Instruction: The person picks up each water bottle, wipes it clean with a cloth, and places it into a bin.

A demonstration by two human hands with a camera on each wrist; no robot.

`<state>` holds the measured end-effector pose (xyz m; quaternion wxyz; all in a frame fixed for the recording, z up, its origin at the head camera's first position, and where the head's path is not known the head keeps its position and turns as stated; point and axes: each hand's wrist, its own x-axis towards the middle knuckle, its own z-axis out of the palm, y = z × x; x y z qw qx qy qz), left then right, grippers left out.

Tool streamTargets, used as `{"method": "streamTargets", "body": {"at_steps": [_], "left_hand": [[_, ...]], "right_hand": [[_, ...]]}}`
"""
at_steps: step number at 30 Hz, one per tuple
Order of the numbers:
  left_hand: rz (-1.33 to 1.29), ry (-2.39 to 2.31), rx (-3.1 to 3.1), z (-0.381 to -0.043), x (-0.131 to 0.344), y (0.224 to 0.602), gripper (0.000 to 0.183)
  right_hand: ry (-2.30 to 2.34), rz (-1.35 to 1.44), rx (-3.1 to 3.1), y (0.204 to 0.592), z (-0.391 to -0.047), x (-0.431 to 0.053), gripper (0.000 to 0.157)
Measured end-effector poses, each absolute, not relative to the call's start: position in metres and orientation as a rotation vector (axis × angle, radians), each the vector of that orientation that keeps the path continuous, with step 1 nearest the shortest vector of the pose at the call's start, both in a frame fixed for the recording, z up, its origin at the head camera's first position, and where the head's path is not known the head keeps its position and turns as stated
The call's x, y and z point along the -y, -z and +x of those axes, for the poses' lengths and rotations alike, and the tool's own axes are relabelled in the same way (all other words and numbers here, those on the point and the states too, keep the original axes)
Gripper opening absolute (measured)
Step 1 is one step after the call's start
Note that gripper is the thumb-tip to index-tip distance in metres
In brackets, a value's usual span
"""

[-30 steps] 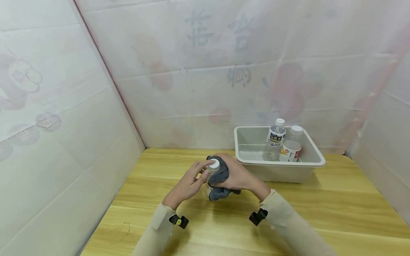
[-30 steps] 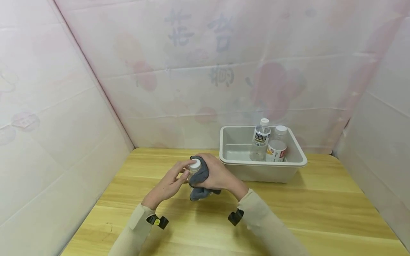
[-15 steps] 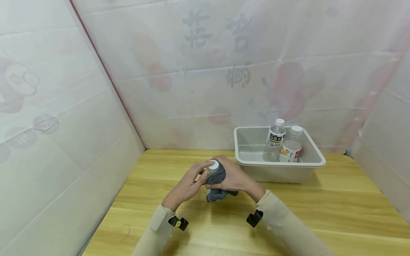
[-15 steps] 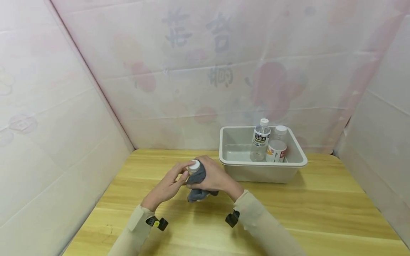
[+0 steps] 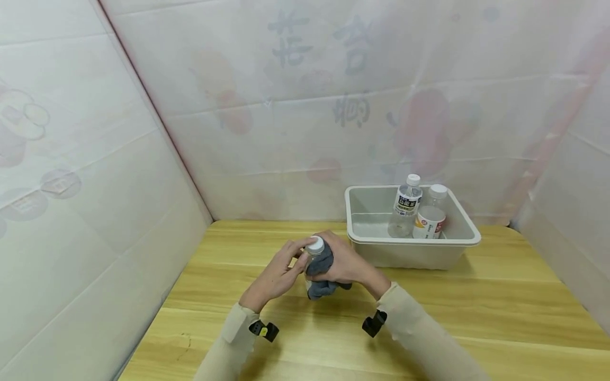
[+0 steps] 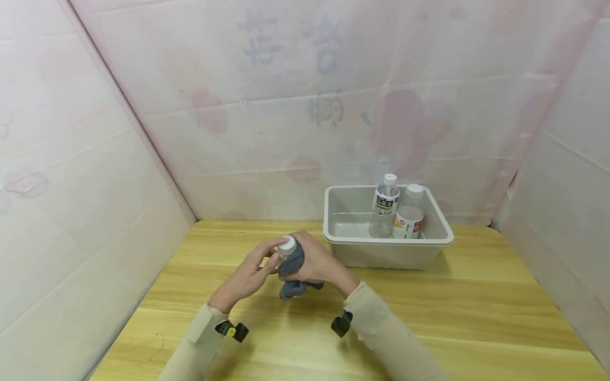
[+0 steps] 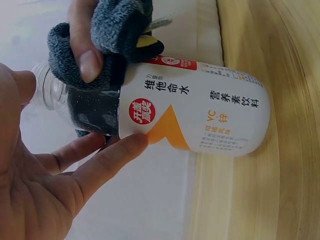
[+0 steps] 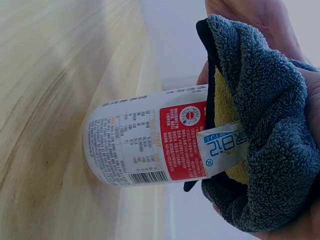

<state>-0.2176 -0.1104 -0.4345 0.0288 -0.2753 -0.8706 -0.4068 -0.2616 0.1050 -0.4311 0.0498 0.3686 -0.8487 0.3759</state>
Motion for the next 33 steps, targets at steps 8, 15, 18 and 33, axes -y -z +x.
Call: {"method": "streamTargets", "body": {"at_steps": [8, 15, 18, 33], "left_hand": [[-0.843, 1.235, 2.677, -0.218, 0.110, 0.434, 0.044], [-0.838, 1.219, 2.675, -0.218, 0.109, 0.434, 0.045], [-0.830, 1.234, 2.674, -0.216, 0.108, 0.435, 0.044], [-0.833, 1.267, 2.652, -0.213, 0.105, 0.437, 0.047]], "right_hand": [[-1.209, 1.108, 2.581, 0.434, -0.263, -0.104, 0.080], [-1.276, 1.078, 2.568, 0.445, -0.265, -0.104, 0.081], [-1.309, 1.083, 2.550, 0.452, -0.264, -0.104, 0.083], [-1.438, 1.037, 2.604, 0.469, -0.258, -0.108, 0.093]]}}
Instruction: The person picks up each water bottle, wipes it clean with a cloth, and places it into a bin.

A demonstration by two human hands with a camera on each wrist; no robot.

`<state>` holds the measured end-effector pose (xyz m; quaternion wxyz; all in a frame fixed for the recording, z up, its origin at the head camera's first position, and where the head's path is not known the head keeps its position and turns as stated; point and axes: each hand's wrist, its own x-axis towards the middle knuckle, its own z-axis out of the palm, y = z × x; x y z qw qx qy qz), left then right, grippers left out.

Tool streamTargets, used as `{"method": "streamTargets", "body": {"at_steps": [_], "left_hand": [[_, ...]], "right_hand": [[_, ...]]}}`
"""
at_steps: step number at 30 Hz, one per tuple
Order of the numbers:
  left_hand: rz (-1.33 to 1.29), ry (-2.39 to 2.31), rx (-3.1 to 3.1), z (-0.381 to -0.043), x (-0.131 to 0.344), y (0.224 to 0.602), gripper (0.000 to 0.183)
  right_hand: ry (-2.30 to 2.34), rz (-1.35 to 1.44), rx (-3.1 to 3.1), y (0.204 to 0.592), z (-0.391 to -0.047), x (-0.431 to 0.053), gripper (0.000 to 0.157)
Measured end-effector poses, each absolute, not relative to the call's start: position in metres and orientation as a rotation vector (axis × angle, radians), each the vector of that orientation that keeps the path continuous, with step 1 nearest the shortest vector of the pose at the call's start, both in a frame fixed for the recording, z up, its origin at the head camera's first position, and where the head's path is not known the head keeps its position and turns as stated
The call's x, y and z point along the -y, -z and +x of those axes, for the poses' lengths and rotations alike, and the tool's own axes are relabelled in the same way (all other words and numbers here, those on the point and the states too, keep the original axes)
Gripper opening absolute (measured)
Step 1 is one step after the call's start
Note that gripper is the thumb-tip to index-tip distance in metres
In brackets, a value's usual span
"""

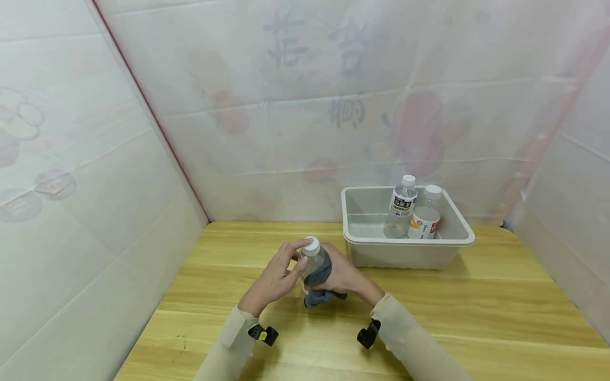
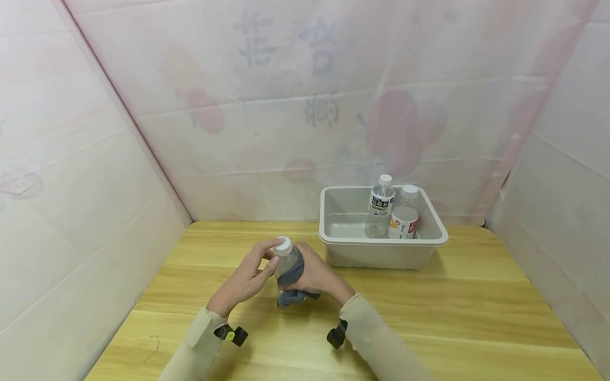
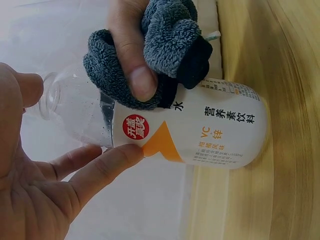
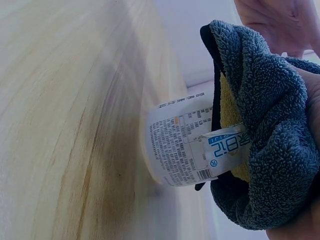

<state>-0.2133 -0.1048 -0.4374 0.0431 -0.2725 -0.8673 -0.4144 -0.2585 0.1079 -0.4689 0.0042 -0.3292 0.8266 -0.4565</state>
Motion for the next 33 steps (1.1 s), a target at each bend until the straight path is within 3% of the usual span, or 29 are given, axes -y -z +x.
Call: {"method": "streamTargets", "body": {"at_steps": [17, 33], "left_hand": [[-0.852, 1.227, 2.608, -0.211, 0.100, 0.439, 0.051], [-0.845, 1.152, 2.587, -0.211, 0.099, 0.443, 0.058]], "right_hand": [[1.418, -0.926, -2.551, 0.485, -0.256, -0.109, 0.093], [1.362, -0.999, -2.519, 0.497, -0.256, -0.108, 0.082]]}}
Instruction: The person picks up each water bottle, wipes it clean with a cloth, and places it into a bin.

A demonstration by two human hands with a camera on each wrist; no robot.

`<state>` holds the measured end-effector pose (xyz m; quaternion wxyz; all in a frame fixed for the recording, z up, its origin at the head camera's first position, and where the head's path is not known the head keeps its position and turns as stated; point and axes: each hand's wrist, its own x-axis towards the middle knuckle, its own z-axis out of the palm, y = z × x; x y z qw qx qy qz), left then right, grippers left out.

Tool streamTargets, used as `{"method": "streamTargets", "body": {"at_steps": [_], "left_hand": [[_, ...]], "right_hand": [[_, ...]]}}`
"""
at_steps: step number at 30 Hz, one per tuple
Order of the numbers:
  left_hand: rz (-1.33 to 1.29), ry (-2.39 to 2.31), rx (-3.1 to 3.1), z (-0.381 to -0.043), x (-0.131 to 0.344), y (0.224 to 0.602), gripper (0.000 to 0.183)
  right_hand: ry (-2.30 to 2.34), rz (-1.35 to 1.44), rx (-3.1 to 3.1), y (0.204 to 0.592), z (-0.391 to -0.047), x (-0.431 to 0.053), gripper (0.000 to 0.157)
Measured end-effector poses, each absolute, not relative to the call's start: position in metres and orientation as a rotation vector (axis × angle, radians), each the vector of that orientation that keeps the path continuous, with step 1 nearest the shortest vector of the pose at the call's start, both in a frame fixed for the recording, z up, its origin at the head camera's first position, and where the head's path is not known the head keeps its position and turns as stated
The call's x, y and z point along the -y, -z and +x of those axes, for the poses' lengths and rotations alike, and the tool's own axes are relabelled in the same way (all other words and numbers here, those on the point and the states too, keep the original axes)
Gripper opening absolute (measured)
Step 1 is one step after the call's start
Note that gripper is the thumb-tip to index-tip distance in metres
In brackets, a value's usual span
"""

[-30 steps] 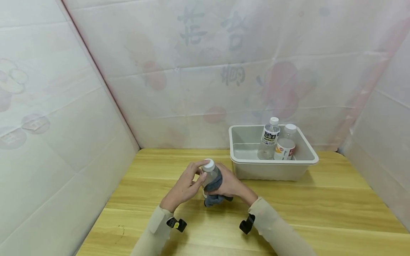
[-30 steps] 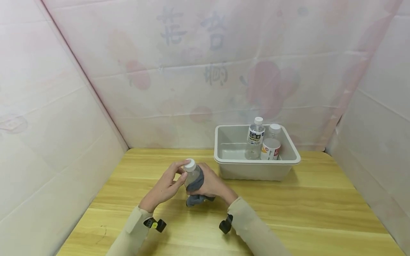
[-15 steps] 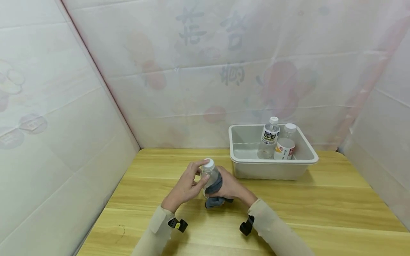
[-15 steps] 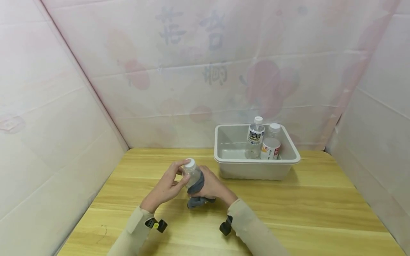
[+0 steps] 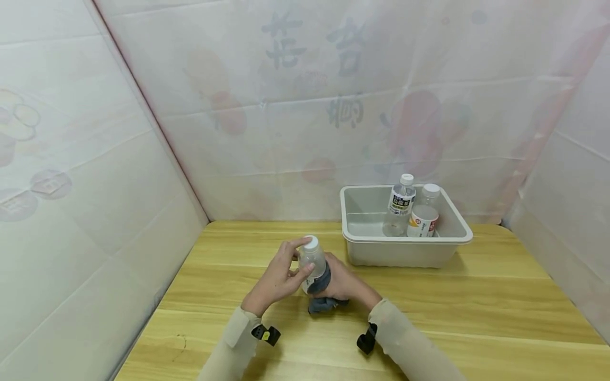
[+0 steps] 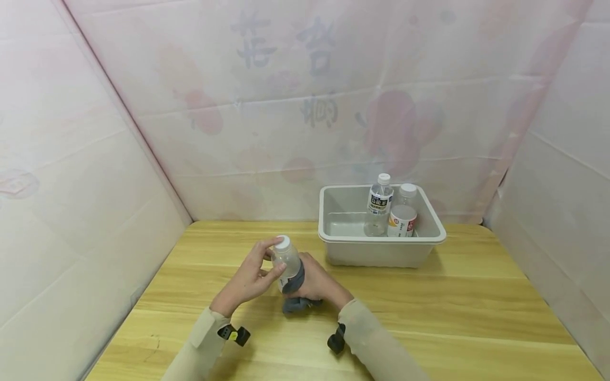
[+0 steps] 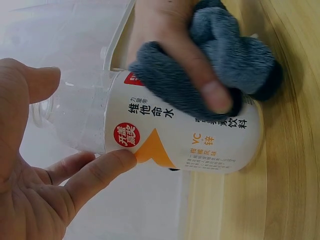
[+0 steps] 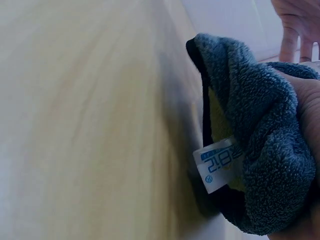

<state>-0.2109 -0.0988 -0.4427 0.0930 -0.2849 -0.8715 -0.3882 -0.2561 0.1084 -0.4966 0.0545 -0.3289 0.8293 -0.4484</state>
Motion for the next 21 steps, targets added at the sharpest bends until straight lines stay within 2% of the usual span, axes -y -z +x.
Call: {"method": "streamTargets", "body": {"at_steps": [6, 21], "left_hand": [[-0.846, 1.156, 2.570, -0.2103, 0.0969, 0.4429, 0.064], [-0.776, 1.122, 2.590, -0.2081, 0.0925, 0.4419, 0.076]], "right_hand": [[1.309, -0.978, -2.560, 0.5008, -0.2552, -0.1106, 0.085], [1.256, -1.001, -2.579, 0.5036, -0.2599, -0.1110, 0.075]]}}
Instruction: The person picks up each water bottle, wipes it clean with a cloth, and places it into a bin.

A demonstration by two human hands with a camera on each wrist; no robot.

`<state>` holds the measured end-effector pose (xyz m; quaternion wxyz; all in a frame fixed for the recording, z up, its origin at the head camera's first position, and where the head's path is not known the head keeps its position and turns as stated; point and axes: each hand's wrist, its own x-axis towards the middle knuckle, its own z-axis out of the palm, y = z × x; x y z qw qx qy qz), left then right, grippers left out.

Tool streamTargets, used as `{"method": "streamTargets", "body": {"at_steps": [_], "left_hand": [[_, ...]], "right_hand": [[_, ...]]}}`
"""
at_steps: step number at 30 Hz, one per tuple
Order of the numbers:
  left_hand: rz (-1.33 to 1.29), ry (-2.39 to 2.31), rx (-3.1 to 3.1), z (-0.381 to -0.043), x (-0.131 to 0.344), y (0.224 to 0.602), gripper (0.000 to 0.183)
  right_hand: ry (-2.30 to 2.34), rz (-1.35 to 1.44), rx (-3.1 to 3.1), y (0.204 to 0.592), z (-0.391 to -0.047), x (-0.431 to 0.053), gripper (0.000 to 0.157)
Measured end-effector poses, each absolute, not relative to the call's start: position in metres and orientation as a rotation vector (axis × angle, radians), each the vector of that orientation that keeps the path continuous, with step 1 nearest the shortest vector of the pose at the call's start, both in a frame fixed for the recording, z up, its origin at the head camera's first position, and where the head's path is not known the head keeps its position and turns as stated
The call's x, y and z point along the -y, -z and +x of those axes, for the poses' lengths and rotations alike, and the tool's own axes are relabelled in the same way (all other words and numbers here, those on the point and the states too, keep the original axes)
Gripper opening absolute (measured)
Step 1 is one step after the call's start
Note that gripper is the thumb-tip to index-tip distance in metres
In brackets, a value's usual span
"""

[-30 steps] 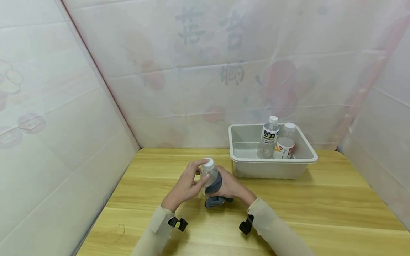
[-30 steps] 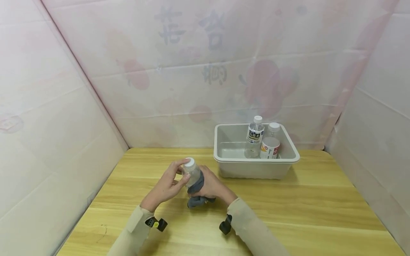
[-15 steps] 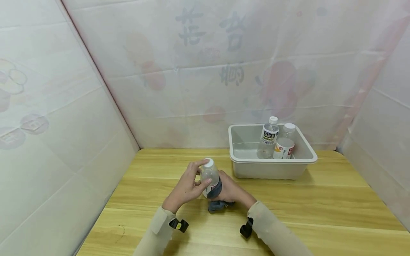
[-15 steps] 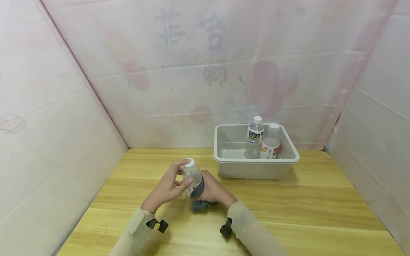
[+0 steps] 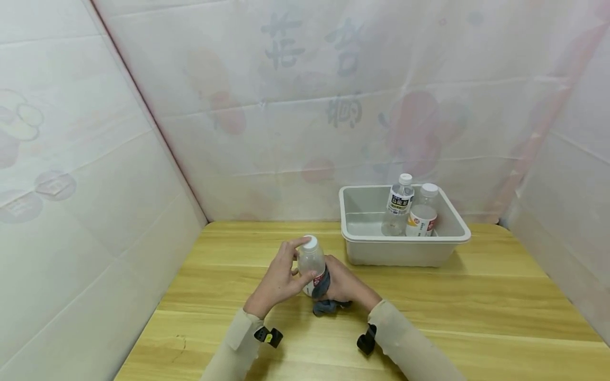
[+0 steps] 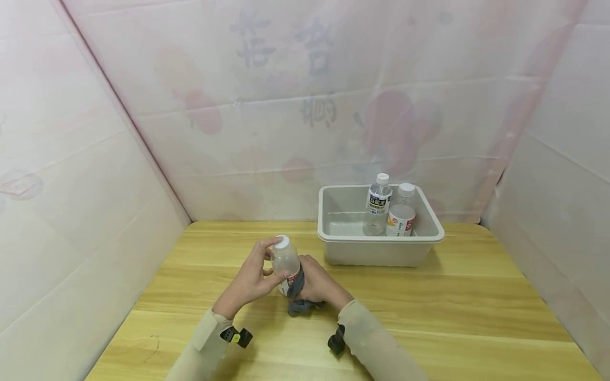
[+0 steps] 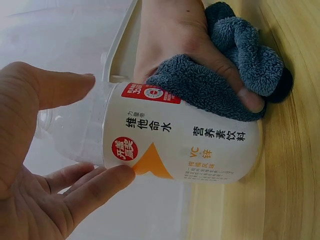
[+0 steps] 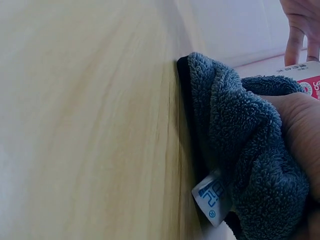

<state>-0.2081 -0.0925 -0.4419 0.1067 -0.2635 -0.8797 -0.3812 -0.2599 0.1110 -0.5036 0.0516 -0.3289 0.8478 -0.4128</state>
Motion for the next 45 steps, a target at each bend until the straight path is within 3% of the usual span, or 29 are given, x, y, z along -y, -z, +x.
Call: {"method": "streamTargets", "body": {"at_steps": [7, 17, 27, 37, 45], "left_hand": [[-0.723, 0.949, 2.538, -0.209, 0.094, 0.444, 0.080], [-0.582, 1.024, 2.495, -0.209, 0.113, 0.448, 0.082], [-0.561, 0.958, 2.470, -0.207, 0.121, 0.442, 0.084], [-0.496, 0.930, 2.449, -0.207, 0.129, 0.430, 0.086], [-0.488, 0.911, 2.438, -0.208, 0.131, 0.423, 0.086]], "right_hand": [[1.069, -0.848, -2.788, 0.501, -0.259, -0.114, 0.041], [0.932, -0.808, -2.899, 0.491, -0.259, -0.114, 0.045], [0.810, -0.911, -2.955, 0.481, -0.248, -0.116, 0.079], [0.633, -1.003, -2.757, 0.475, -0.230, -0.113, 0.126], [0.638, -1.044, -2.582, 0.476, -0.218, -0.107, 0.131]]}}
